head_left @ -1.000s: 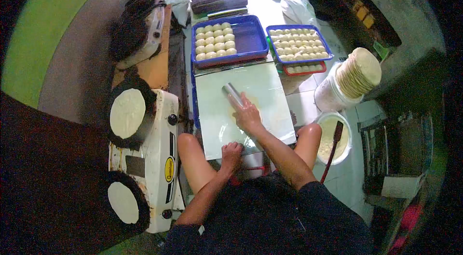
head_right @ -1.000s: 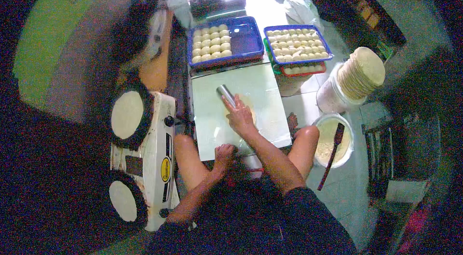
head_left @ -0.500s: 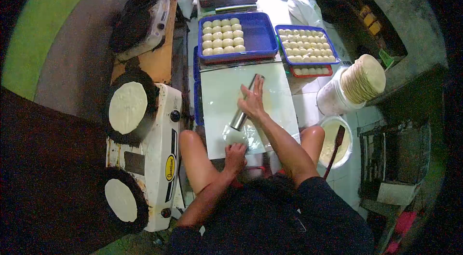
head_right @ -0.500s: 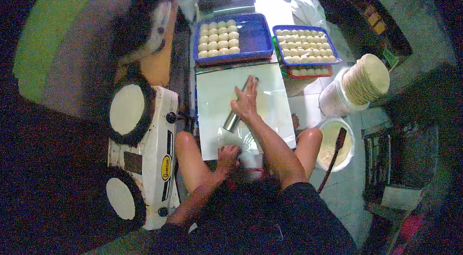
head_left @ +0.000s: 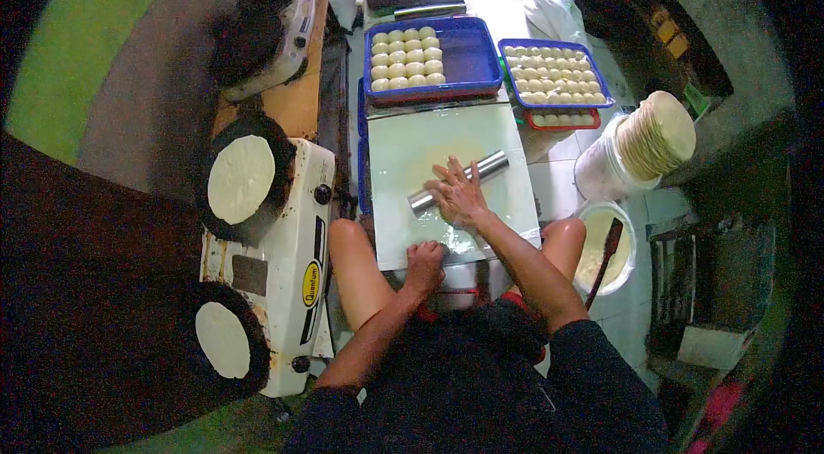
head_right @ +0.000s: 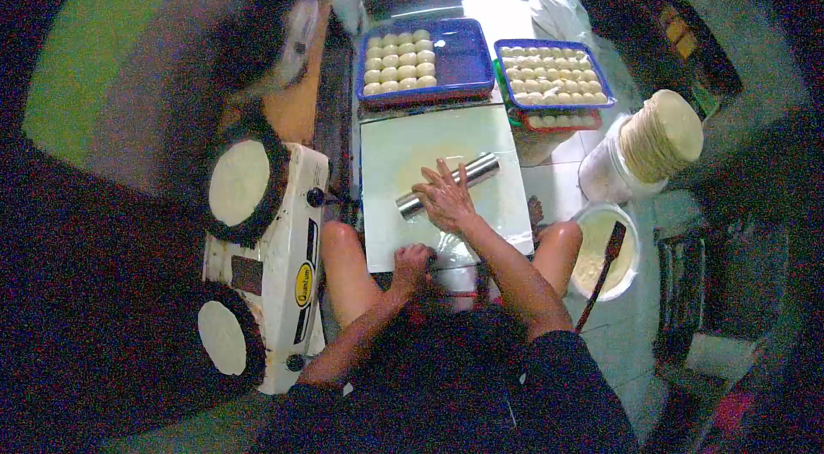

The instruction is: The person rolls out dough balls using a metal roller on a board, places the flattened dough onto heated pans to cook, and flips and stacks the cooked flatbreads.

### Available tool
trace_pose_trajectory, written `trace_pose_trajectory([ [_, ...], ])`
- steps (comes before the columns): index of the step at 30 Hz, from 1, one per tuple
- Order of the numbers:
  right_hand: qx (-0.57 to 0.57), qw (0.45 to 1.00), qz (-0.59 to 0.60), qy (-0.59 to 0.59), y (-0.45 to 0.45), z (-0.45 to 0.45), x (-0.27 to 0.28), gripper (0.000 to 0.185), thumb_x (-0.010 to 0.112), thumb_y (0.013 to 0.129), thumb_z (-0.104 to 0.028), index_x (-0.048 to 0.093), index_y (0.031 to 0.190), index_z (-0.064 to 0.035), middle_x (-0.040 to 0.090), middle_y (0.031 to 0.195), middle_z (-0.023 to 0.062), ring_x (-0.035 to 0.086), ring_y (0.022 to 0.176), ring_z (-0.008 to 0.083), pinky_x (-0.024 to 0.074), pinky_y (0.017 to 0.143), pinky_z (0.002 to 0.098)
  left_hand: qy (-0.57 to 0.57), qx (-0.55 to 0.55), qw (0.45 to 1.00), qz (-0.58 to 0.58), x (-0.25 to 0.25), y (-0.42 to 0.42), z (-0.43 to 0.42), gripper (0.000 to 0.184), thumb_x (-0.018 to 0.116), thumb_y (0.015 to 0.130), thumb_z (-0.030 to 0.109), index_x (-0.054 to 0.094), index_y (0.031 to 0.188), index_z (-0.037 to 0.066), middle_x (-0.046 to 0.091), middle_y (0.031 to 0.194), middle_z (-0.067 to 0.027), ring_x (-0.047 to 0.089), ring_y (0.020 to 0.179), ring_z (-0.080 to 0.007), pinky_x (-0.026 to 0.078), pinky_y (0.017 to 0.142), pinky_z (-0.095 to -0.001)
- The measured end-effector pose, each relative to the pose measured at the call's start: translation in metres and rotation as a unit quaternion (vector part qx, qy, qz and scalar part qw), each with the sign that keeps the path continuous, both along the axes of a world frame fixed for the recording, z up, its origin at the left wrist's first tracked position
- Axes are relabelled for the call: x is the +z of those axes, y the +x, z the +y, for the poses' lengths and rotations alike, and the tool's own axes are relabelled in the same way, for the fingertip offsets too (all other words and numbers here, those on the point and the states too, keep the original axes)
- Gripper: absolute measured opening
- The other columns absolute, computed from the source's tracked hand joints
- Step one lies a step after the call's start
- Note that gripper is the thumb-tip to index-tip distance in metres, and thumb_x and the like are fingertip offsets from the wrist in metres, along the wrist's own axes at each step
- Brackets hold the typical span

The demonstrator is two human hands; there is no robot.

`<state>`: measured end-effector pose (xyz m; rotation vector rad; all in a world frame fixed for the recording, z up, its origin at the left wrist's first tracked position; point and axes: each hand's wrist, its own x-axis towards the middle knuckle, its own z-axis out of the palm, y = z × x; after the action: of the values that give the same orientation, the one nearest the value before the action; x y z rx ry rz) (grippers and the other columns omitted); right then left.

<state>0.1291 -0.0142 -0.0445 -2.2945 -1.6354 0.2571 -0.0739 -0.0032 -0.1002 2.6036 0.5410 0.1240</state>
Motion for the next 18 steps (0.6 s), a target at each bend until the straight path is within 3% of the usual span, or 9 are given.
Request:
trace_pose_trajectory([
  [1,-0.004,1.000,-0.013,0.014,0.002,-0.004,-0.006,0.033,0.051,0.096,-0.036,0.065,0.125,-0.0267,0.036,0.157,0.0070,0.014,0.152,0.0329,0.0031,0.118,0.0673,-0.001,-0.009,1.000,0.002,0.003,0.001,0.002,0.041,0.077,0.061,0.007,0.063,0.100,0.012,0.062,0.102,-0.0090,0.058,0.105,-0.0288,0.039,0.093,-0.0471],
  [2,-0.003,1.000,-0.004,0.018,0.006,-0.007,-0.012,0.034,0.051,0.094,-0.040,0.070,0.116,-0.0244,0.020,0.164,0.0124,0.002,0.153,0.0373,0.0014,0.118,0.0679,0.000,-0.007,1.000,0.015,0.006,0.003,0.003,0.041,0.077,0.061,0.007,0.063,0.100,0.012,0.062,0.102,-0.0081,0.058,0.104,-0.0285,0.039,0.093,-0.0470],
  [5,-0.071,0.995,0.048,-0.044,0.006,-0.016,0.016,0.034,0.056,0.088,-0.039,0.072,0.115,-0.0246,0.009,0.166,0.0169,0.000,0.153,0.0396,0.0042,0.117,0.0692,0.001,-0.008,0.999,0.036,0.012,0.004,0.002,0.039,0.076,0.063,0.005,0.063,0.099,0.013,0.062,0.099,-0.0056,0.059,0.103,-0.0275,0.039,0.090,-0.0466],
  [9,-0.109,0.983,0.138,0.056,0.021,-0.012,-0.024,0.062,0.061,0.084,-0.018,0.051,0.143,-0.0296,0.006,0.165,0.0232,0.017,0.149,0.0464,0.0238,0.115,0.0648,-0.010,-0.015,0.999,0.032,0.027,0.006,0.002,0.029,0.069,0.071,0.002,0.063,0.097,0.014,0.063,0.097,-0.0047,0.059,0.101,-0.0272,0.038,0.086,-0.0454],
  [10,-0.101,0.988,0.017,0.112,0.022,-0.008,-0.030,0.072,0.062,0.085,-0.012,0.040,0.151,-0.0321,0.021,0.161,0.0243,0.039,0.139,0.0442,0.0354,0.110,0.0573,-0.013,-0.013,0.999,0.035,0.028,0.007,0.001,0.027,0.067,0.072,0.002,0.063,0.097,0.014,0.064,0.097,-0.0048,0.059,0.100,-0.0273,0.037,0.085,-0.0451],
  [13,-0.112,0.992,0.049,0.021,0.024,-0.010,-0.002,0.070,0.065,0.087,-0.015,0.041,0.150,-0.0322,0.039,0.152,0.0208,0.053,0.124,0.0376,0.0424,0.099,0.0532,-0.051,-0.008,0.998,0.023,0.029,0.007,0.002,0.023,0.063,0.076,0.003,0.064,0.096,0.014,0.064,0.097,-0.0056,0.059,0.098,-0.0278,0.037,0.084,-0.0448],
  [14,-0.114,0.992,-0.049,0.038,0.026,-0.007,-0.010,0.067,0.067,0.087,-0.019,0.044,0.148,-0.0331,0.051,0.141,0.0130,0.058,0.110,0.0311,0.0429,0.094,0.0488,-0.038,-0.021,0.999,-0.029,0.026,0.005,0.003,0.024,0.063,0.076,0.003,0.064,0.097,0.014,0.065,0.095,-0.0058,0.059,0.096,-0.0283,0.037,0.083,-0.0450],
  [17,-0.088,0.989,-0.101,0.059,0.040,0.008,-0.028,0.069,0.066,0.089,-0.023,0.038,0.151,-0.0358,0.054,0.140,0.0084,0.057,0.117,0.0287,0.0424,0.097,0.0489,-0.028,-0.010,0.999,-0.030,0.023,0.007,0.002,0.025,0.063,0.075,0.003,0.064,0.097,0.013,0.064,0.092,-0.0057,0.060,0.094,-0.0284,0.037,0.083,-0.0450],
  [18,-0.092,0.981,-0.120,0.118,0.043,0.012,-0.033,0.067,0.068,0.087,-0.024,0.044,0.148,-0.0343,0.056,0.137,0.0040,0.056,0.116,0.0281,0.0406,0.100,0.0479,-0.036,-0.013,0.999,-0.012,0.023,0.006,0.003,0.026,0.065,0.073,0.003,0.063,0.096,0.014,0.063,0.090,-0.0053,0.060,0.093,-0.0282,0.036,0.083,-0.0451],
])
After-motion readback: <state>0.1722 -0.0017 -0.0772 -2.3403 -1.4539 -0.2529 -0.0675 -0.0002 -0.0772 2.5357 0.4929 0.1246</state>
